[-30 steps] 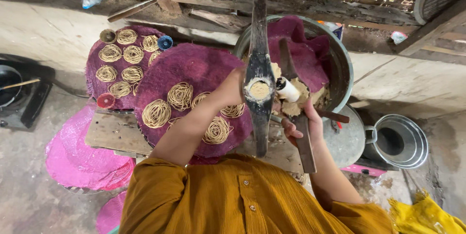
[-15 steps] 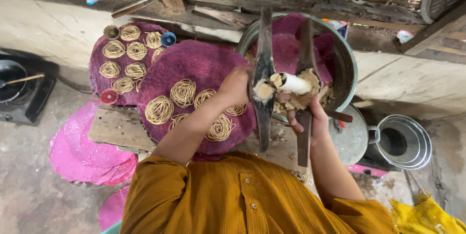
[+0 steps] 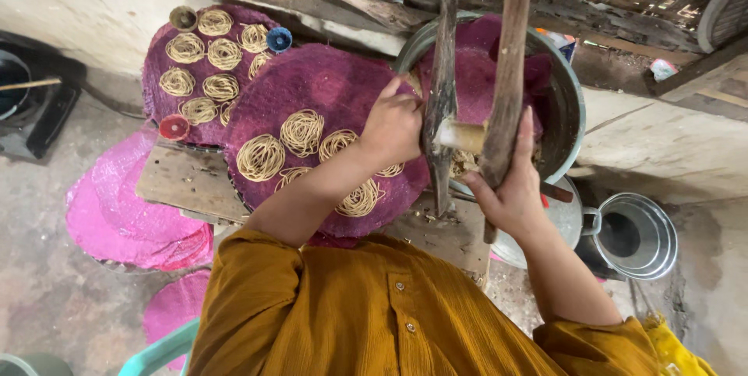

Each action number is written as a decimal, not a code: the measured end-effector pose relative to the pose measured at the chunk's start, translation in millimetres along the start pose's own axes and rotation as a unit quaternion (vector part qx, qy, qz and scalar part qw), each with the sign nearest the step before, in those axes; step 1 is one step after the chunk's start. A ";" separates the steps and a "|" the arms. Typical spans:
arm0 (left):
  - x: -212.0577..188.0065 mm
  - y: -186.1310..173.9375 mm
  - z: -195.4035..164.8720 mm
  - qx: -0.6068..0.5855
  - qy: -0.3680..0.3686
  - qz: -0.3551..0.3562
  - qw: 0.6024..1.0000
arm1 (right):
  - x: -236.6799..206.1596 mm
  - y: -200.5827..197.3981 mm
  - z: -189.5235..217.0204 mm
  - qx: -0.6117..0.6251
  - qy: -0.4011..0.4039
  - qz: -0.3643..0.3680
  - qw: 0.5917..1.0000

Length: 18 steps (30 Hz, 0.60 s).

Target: The person presses dough through a manual wooden noodle press, loading dough into the press with a stick and squeezing out noodle strands onto round mesh trays. They fill the trays with noodle nests, carry a tray aside, and reload the press with more dough to continue.

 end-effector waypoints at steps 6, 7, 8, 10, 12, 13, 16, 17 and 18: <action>-6.1 11.1 19.4 -0.088 -0.091 -0.027 0.992 | 30.1 16.3 -5.2 0.051 -0.069 0.065 0.994; -7.7 11.1 23.0 -0.106 -0.107 -0.059 0.987 | 35.4 16.3 -9.6 0.129 -0.087 0.096 0.983; -10.0 10.6 27.2 -0.123 -0.124 -0.091 0.980 | 38.0 15.7 -13.5 0.208 -0.103 0.126 0.964; -10.6 14.4 40.2 -0.106 -0.171 -0.078 0.976 | 37.8 27.6 -38.9 0.411 0.082 0.215 0.882; -4.6 22.9 57.2 -0.198 -0.191 0.022 0.961 | 31.9 34.1 -46.0 0.499 0.156 0.281 0.804; 0.5 28.2 66.9 -0.298 -0.181 0.116 0.930 | 30.5 33.3 -43.9 0.503 0.141 0.307 0.796; 27.6 22.8 106.8 -0.650 -0.314 0.100 0.685 | 31.1 24.3 -34.6 0.538 0.116 0.359 0.754; 51.1 -3.7 114.4 -0.812 -0.151 0.003 0.564 | 34.3 19.5 -31.0 0.556 0.113 0.370 0.736; 66.4 -31.6 119.0 -0.932 0.035 -0.020 0.359 | 35.3 16.9 -29.9 0.563 0.142 0.386 0.716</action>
Point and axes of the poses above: each hand's wrist, its own x-axis towards the middle knuckle, its own y-axis out of the palm, z = x × y, the point moved 6 cm from there along x, towards the middle knuckle, and after that the axes turned 2 degrees about z, right-handed, at the moved point
